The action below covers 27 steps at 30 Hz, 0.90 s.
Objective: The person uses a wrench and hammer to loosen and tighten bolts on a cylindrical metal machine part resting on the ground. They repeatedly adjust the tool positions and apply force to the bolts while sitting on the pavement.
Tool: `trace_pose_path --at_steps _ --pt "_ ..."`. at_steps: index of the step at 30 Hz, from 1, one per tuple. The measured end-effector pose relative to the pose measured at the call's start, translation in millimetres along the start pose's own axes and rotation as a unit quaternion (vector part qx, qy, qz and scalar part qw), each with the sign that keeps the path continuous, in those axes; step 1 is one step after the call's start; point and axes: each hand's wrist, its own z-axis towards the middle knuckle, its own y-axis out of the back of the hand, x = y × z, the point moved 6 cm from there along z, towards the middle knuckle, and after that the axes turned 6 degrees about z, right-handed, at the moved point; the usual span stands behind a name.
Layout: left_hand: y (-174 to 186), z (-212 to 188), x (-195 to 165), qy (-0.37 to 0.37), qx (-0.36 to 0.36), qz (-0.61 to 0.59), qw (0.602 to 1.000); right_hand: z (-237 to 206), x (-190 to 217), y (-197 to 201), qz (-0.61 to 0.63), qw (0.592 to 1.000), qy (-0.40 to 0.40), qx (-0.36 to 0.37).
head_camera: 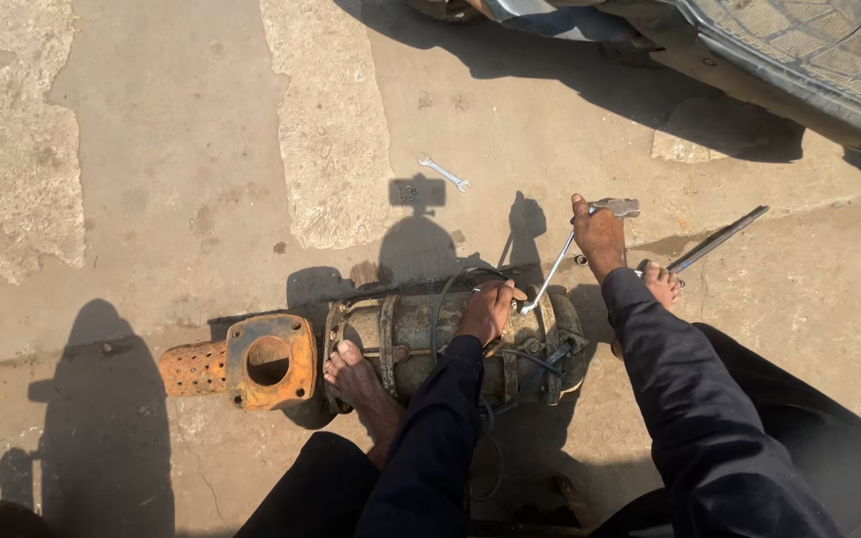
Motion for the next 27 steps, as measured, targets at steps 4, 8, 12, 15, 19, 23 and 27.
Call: trace_pose_path --at_steps 4,8,12,15,19,23,27 --pt "-1.8 6.4 14.5 0.028 -0.012 -0.017 0.999 19.1 -0.3 -45.0 -0.019 0.999 0.031 0.022" --pt "-7.8 6.7 22.9 0.033 -0.021 -0.004 0.999 30.5 -15.9 -77.7 0.093 0.984 -0.096 0.118" --pt "-9.8 8.5 26.5 -0.016 -0.055 -0.013 0.998 46.3 -13.6 -94.9 0.024 0.988 -0.027 0.153" --pt "-16.3 12.9 32.3 -0.017 -0.032 -0.001 0.999 52.6 1.3 -105.0 -0.102 0.974 0.157 0.131" --pt "-21.0 16.5 36.5 0.02 -0.015 0.015 1.0 50.7 9.8 -106.1 -0.049 0.979 0.185 0.075" --pt "-19.6 17.2 29.4 0.051 0.014 0.061 0.997 34.3 28.0 -96.8 -0.049 0.972 0.22 0.062" --pt "-22.4 15.5 25.3 0.106 0.082 0.09 0.987 -9.8 51.8 -59.8 -0.007 0.956 0.292 0.021"
